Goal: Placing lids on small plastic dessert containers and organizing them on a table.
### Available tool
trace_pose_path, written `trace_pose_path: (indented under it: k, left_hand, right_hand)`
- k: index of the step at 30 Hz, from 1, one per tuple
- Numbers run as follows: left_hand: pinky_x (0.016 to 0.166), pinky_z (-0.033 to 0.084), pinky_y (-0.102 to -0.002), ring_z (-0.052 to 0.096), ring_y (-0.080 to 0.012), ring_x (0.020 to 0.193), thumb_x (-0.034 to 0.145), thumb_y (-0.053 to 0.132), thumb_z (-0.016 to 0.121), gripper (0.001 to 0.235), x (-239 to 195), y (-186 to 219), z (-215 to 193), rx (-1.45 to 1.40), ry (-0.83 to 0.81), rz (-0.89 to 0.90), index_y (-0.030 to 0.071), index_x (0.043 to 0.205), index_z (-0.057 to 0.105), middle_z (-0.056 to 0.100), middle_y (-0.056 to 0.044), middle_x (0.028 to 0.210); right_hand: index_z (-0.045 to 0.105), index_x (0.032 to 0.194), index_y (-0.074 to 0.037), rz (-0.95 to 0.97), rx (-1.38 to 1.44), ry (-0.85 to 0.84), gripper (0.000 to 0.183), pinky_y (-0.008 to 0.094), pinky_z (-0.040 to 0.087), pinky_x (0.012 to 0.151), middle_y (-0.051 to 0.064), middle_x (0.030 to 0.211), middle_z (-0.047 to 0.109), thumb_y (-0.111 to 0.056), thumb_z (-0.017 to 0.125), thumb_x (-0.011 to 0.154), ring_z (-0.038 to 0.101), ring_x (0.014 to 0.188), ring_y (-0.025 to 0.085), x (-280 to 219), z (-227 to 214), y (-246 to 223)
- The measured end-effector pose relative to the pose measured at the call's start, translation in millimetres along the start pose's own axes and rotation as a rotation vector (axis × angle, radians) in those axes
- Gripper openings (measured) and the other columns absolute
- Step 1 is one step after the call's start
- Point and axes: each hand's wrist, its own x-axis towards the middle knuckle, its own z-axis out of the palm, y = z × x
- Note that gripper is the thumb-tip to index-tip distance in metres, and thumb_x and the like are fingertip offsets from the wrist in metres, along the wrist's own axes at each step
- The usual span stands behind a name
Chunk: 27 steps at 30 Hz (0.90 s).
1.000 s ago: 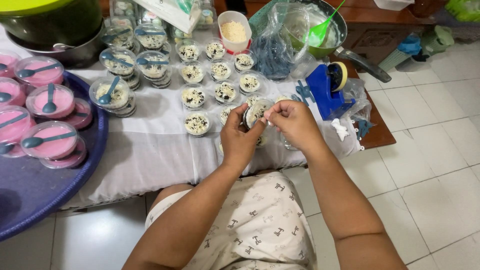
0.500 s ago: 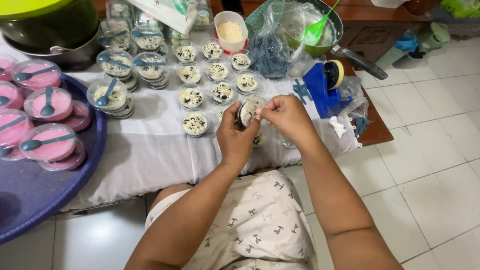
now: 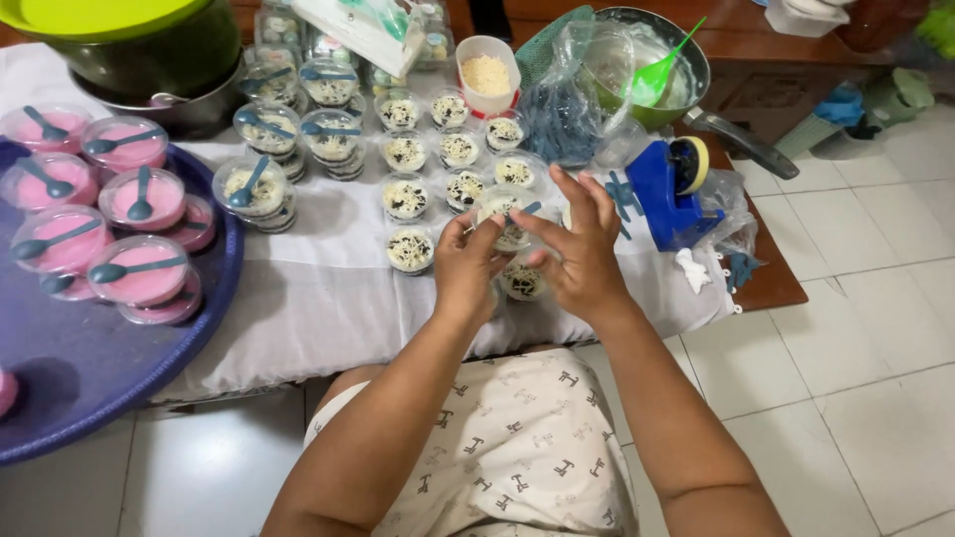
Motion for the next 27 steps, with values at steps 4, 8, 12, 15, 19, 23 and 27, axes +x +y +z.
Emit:
trace_pose_path:
  k: [4,8,12,15,19,23,27]
  left_hand:
    - [0.078,0.063,-0.047,0.072,-0.0324,0.09,0.084,0.017,0.081,0.043,29,16,-19,-0.068,0.042,0.081,0.0,0.119,0.063,0.062,-0.021,0.105]
    - [0.086,0.061,-0.05,0.068,-0.0366,0.099,0.083,0.018,0.081,0.055,53,65,-54,-0.132,0.132,0.177,0.001,0.126,0.053,0.056,-0.023,0.114]
    - [0.092,0.056,-0.055,0.068,-0.0359,0.099,0.079,0.02,0.086,0.055,85,76,-112,-0.089,0.253,0.197,0.006,0.121,0.051,0.057,-0.02,0.113]
    - [0.095,0.052,-0.059,0.065,-0.0382,0.1,0.079,0.024,0.087,0.067,89,80,-137,-0.095,0.317,0.176,0.0,0.128,0.046,0.054,-0.023,0.115]
    - [0.093,0.05,-0.062,0.068,-0.0353,0.099,0.085,0.031,0.081,0.063,109,67,-150,-0.052,0.373,0.168,-0.003,0.129,0.051,0.057,-0.02,0.111]
    - [0.071,0.063,-0.05,0.069,-0.0418,0.096,0.079,0.032,0.088,0.074,153,46,-167,0.2,0.61,0.188,0.0,0.132,0.048,0.054,-0.026,0.121]
    - [0.061,0.068,-0.037,0.076,-0.0368,0.074,0.077,0.036,0.085,0.063,181,37,-177,0.288,0.694,0.214,0.003,0.124,0.058,0.066,-0.024,0.106]
  right_hand:
    - [0.049,0.154,-0.03,-0.116,0.039,0.103,0.083,0.062,0.01,0.123,0.01,0.169,0.015,-0.081,0.017,0.096,0.014,0.155,0.038,-7,17,-22]
    - [0.049,0.149,-0.018,-0.081,0.275,0.105,0.075,0.063,0.027,0.116,0.023,0.157,0.029,-0.071,0.037,0.097,0.031,0.143,0.045,-25,42,-46]
    - [0.062,0.134,-0.015,-0.257,0.174,-0.134,0.05,0.06,0.036,0.114,0.017,0.145,0.045,-0.047,0.067,0.095,0.045,0.137,0.042,-32,52,-52]
    - [0.065,0.128,-0.012,-0.294,0.182,-0.137,0.043,0.057,0.038,0.113,0.015,0.142,0.047,-0.038,0.07,0.095,0.048,0.134,0.041,-31,58,-47]
    - [0.067,0.124,-0.011,-0.298,0.21,-0.147,0.039,0.055,0.039,0.111,0.015,0.14,0.049,-0.036,0.071,0.094,0.049,0.132,0.041,-33,58,-51]
    - [0.069,0.117,-0.012,-0.313,0.188,-0.131,0.03,0.054,0.043,0.107,0.014,0.133,0.052,-0.032,0.07,0.095,0.053,0.126,0.04,-33,56,-53]
    - [0.07,0.112,-0.011,-0.324,0.191,-0.128,0.026,0.053,0.046,0.102,0.013,0.131,0.054,-0.029,0.072,0.094,0.056,0.123,0.039,-33,55,-51]
